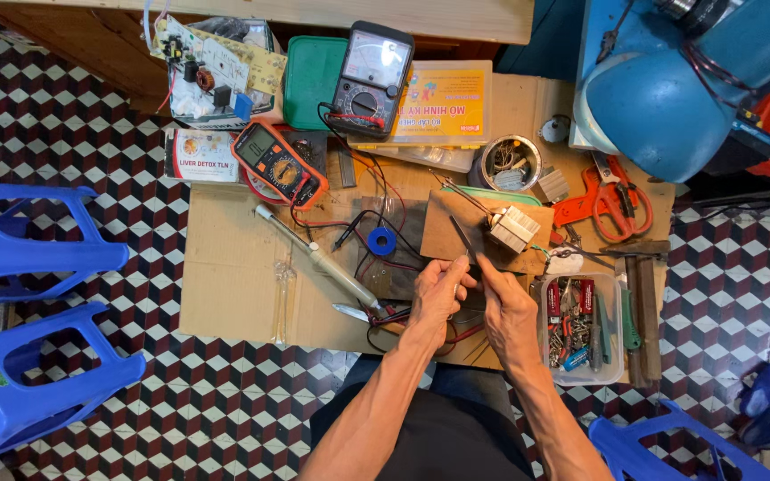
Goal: The person works at a cluttered workbench, using a screwdriver to adjust a small white electrical component and then using a soldering iron to solder wires on the component. The person handles the component and wires throughout the process.
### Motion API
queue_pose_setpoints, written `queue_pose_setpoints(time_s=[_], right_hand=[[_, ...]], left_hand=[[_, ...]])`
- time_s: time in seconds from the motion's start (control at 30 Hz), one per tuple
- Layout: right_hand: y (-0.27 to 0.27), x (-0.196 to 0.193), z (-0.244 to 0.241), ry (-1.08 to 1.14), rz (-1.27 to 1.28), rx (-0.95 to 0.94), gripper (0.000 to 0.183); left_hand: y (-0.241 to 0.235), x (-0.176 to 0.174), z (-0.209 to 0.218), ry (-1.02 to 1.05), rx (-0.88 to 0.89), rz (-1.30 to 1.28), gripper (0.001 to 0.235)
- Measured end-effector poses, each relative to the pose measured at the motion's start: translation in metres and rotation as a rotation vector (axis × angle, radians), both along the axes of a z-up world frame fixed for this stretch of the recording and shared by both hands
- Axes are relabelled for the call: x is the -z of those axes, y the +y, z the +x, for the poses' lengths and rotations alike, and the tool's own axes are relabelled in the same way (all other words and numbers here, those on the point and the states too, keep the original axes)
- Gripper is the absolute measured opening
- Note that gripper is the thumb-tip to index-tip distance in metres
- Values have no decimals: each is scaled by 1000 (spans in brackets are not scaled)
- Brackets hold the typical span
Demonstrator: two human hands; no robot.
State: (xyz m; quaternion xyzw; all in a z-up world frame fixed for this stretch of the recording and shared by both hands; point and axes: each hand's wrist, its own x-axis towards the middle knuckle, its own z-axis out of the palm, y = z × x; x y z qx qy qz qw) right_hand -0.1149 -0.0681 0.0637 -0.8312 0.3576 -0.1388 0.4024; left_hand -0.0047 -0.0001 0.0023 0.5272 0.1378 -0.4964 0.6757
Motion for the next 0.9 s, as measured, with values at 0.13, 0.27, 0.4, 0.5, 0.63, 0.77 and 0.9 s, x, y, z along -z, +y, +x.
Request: queue_pose_setpoints(time_s=[0.13,0.27,0.4,0.5,0.63,0.77,0.9], right_hand=[[-1,-1,1,4,17,-6,44],[1,3,0,-33,-37,-15,40],[-1,-2,-2,-13,-15,3,42],[5,-8,-16,8,99,107,41],[-1,-7,-16,-82,14,62,44],[8,-9,-17,-85,106,-6,45],[14,-8,-5,-15,62,57,45]], left_hand=[[-1,-1,3,4,0,-3,30],[2,3,-2,-13,-12,-16,31],[-1,2,-1,-7,-16,-30,32],[-1,5,-2,-34,0,-6,32],[-3,4,-2,-32,-4,-3,32],[-3,6,-5,-10,-15,0,31],[-3,6,-1,-6,-14,6,31]])
